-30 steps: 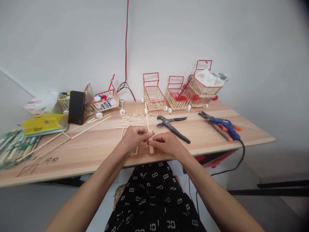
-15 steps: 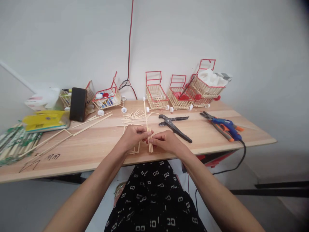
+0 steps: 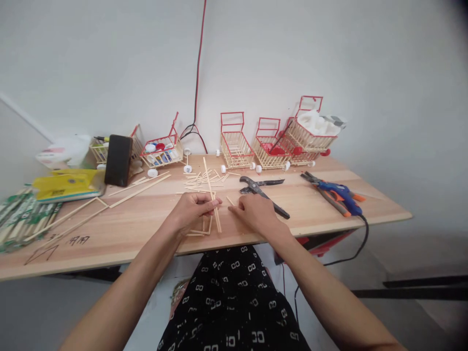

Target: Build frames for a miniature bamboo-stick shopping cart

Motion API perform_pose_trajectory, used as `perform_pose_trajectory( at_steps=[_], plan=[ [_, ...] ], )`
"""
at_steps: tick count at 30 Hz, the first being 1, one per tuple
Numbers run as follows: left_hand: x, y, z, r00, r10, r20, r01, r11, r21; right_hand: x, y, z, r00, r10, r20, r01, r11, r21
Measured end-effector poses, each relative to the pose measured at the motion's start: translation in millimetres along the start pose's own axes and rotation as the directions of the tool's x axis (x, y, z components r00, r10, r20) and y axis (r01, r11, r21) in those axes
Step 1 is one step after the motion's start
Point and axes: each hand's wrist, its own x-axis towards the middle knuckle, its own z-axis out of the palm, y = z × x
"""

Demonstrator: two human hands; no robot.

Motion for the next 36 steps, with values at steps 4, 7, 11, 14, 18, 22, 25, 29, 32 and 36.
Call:
perform_pose_trajectory(
  at_steps=[4,7,11,14,18,22,25,29,32,36],
  plan=[
    [-1.0,-2.7,-3.3,0.998,-0.060,0.008,0.060,0.997,-0.044,8.3,32.3,-7.2,0.989,-0.031,-0.145,0.034,0.999,0.022],
    [-3.4,-4.4,-4.8,0.994,-0.102,0.031,0.104,0.990,-0.099,20.1,74.8,-10.5,0.987,-0.102,-0.127,0.097,0.994,-0.041],
    [-7.2,-4.5,-2.8,0.982,-0.167,0.087,0.180,0.967,-0.180,32.1,108.4,-11.6,0.986,-0.132,0.100,0.140,0.987,-0.080],
    [-8.8,-3.6,-0.1,0.973,-0.207,0.106,0.226,0.951,-0.213,32.6,107.9,-11.2,0.978,-0.181,0.101,0.197,0.963,-0.181],
    [-10.0,-2.4,1.7,0.968,-0.222,0.116,0.243,0.943,-0.226,27.2,101.1,-8.4,0.978,-0.207,0.032,0.207,0.928,-0.310],
    [-10.2,-3.4,2.7,0.965,-0.235,0.118,0.255,0.945,-0.204,22.5,106.1,-10.9,0.988,-0.151,-0.035,0.136,0.951,-0.278],
    [-9.0,-4.2,4.5,0.976,-0.202,0.086,0.214,0.963,-0.161,14.7,114.5,-20.6,0.998,-0.053,-0.024,0.053,0.998,-0.014],
    [-8.7,-0.5,10.0,0.984,-0.104,0.147,0.129,0.978,-0.166,-11.4,120.4,-31.6,0.969,-0.089,0.229,-0.090,0.739,0.668],
    [-11.7,6.4,18.3,0.965,-0.125,0.231,0.162,0.975,-0.152,-37.1,117.8,-33.0,0.915,-0.140,0.379,-0.284,0.444,0.850],
    [-17.9,16.0,32.9,0.934,-0.126,0.335,0.176,0.977,-0.124,-60.3,112.7,-36.4,0.885,-0.202,0.419,-0.264,0.523,0.811]
  ],
)
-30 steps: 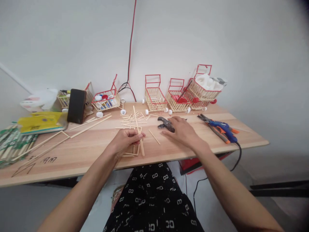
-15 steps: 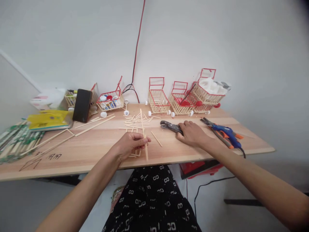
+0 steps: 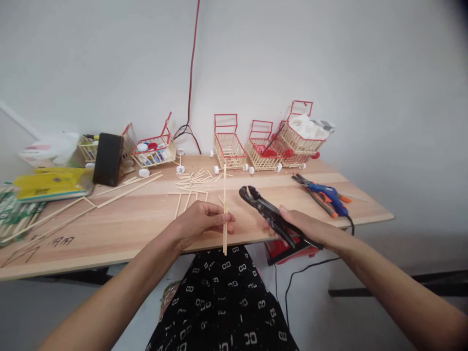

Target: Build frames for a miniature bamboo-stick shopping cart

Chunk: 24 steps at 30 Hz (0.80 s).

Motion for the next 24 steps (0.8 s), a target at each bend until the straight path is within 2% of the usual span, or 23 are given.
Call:
perform_pose_trajectory(
  at_steps=[3,9,14,17,20,24],
  plan=[
    [0.1,2.6,9.8,0.997,0.002,0.073,-0.005,0.999,0.034,-7.7,-5.3,1.0,0.995,-0.083,0.049,0.091,0.979,-0.185],
    [5.3,4.0,17.4,0.990,-0.064,0.127,0.068,0.998,-0.020,-13.9,-17.9,3.1,0.976,-0.181,0.118,0.211,0.919,-0.333],
    [10.9,1.6,19.0,0.982,-0.120,0.146,0.138,0.984,-0.117,-15.0,-20.1,8.0,0.970,-0.210,0.124,0.241,0.894,-0.377],
    [11.8,-0.9,18.8,0.986,-0.120,0.113,0.133,0.985,-0.111,-12.1,-13.7,3.8,0.975,-0.188,0.115,0.219,0.879,-0.424],
    [11.0,-2.4,17.8,0.998,-0.064,0.013,0.065,0.994,-0.085,-5.1,-1.2,-1.8,0.986,-0.169,0.010,0.156,0.886,-0.437],
    [13.2,-1.7,18.0,0.989,0.036,-0.141,-0.045,0.997,-0.057,9.5,6.8,10.8,0.961,-0.148,-0.233,0.088,0.964,-0.251]
  ],
)
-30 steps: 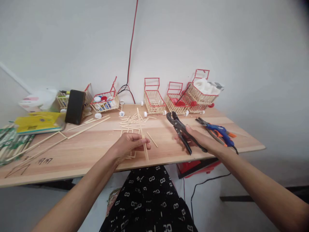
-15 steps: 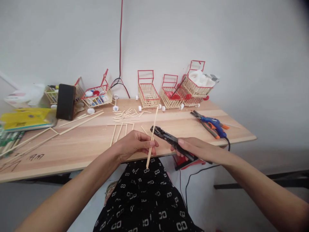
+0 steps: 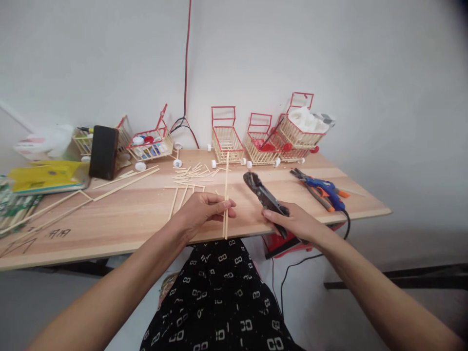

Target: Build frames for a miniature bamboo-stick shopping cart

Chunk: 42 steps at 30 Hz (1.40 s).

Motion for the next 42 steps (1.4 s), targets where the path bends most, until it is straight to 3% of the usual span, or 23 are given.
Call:
perform_pose_trajectory(
  at_steps=[4,9,24,29,32,35,38,42],
  plan=[
    [7.9,3.2,5.1,0.995,0.079,-0.061,-0.077,0.996,0.037,11.6,-21.5,35.5,0.984,-0.078,-0.160,0.113,0.968,0.222],
    [14.3,8.6,8.9,0.989,0.122,-0.082,-0.131,0.985,-0.111,27.2,-40.3,63.3,0.948,-0.143,-0.285,0.229,0.927,0.298],
    [25.9,5.8,13.6,0.972,0.171,-0.164,-0.203,0.957,-0.206,40.3,-40.2,76.2,0.920,-0.067,-0.385,0.206,0.920,0.333],
    [27.5,7.1,15.7,0.962,0.174,-0.210,-0.212,0.962,-0.175,41.9,-41.9,81.1,0.915,-0.060,-0.399,0.237,0.881,0.410],
    [25.4,8.2,14.4,0.968,0.172,-0.180,-0.199,0.969,-0.145,41.4,-43.1,80.7,0.910,-0.066,-0.409,0.262,0.856,0.446],
    [17.2,3.7,9.1,0.964,0.211,-0.160,-0.223,0.973,-0.060,40.6,-44.3,77.2,0.914,-0.047,-0.403,0.273,0.806,0.525],
    [4.1,-8.0,1.8,0.920,0.342,-0.194,-0.317,0.937,0.146,39.9,-45.2,73.5,0.922,-0.011,-0.388,0.273,0.729,0.628],
    [-10.7,-21.9,-2.1,0.854,0.507,-0.112,-0.388,0.767,0.511,38.4,-47.0,72.8,0.941,0.020,-0.339,0.239,0.672,0.701]
  ],
)
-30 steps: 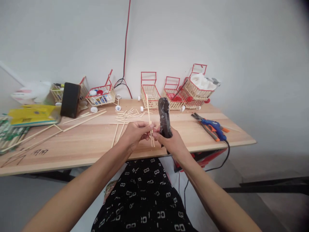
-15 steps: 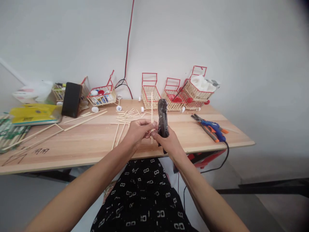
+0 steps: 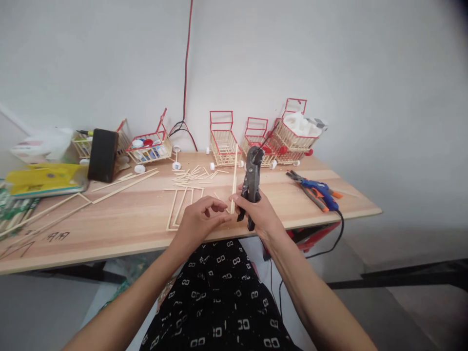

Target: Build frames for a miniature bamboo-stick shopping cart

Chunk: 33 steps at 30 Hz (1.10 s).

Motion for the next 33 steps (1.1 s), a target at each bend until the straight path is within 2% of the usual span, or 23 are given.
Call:
perform_pose_trajectory(
  at_steps=[2,5,8,11,13,16,18,20,23,28,33],
  plan=[
    [-4.0,0.0,1.0,0.991,0.134,-0.014,-0.132,0.985,0.111,-1.5,0.0,1.5,1.000,0.022,0.020,-0.022,0.999,0.026],
    [-4.5,1.4,3.4,0.954,0.297,-0.036,-0.287,0.942,0.175,-3.4,0.1,4.0,0.998,0.044,0.044,-0.046,0.997,0.054],
    [-4.7,1.2,5.1,0.929,0.366,-0.058,-0.349,0.916,0.196,-4.1,-0.1,6.4,0.997,0.065,0.029,-0.067,0.996,0.064],
    [-7.5,0.2,5.8,0.929,0.365,-0.064,-0.346,0.916,0.204,-4.3,0.7,8.6,0.998,0.060,0.014,-0.061,0.996,0.058],
    [-9.6,0.3,5.8,0.949,0.309,-0.056,-0.294,0.937,0.187,-4.8,2.3,9.5,0.999,0.036,0.002,-0.036,0.998,0.052],
    [-10.4,2.3,5.3,0.998,0.061,-0.009,-0.060,0.998,0.009,-6.3,6.3,9.7,0.999,0.017,-0.030,-0.016,0.999,0.048],
    [-8.6,4.0,5.2,0.991,-0.129,0.045,0.136,0.973,-0.185,-7.8,9.5,9.9,0.999,0.006,-0.049,-0.004,0.999,0.036],
    [-5.7,4.8,5.7,0.970,-0.235,0.067,0.245,0.918,-0.312,-9.7,12.6,11.1,0.997,-0.023,-0.071,0.023,1.000,0.004],
    [-2.2,3.7,7.9,0.958,-0.280,0.054,0.281,0.895,-0.346,-13.5,16.6,15.0,0.996,-0.048,-0.080,0.046,0.999,-0.027],
    [-3.2,-0.7,11.1,0.963,-0.254,0.087,0.267,0.874,-0.407,-19.4,19.6,19.7,0.997,-0.031,-0.070,0.029,0.999,-0.025],
    [-6.1,-1.7,9.7,0.956,-0.275,0.106,0.294,0.873,-0.390,-15.5,15.9,15.1,0.994,-0.076,-0.084,0.065,0.989,-0.132]
  ],
)
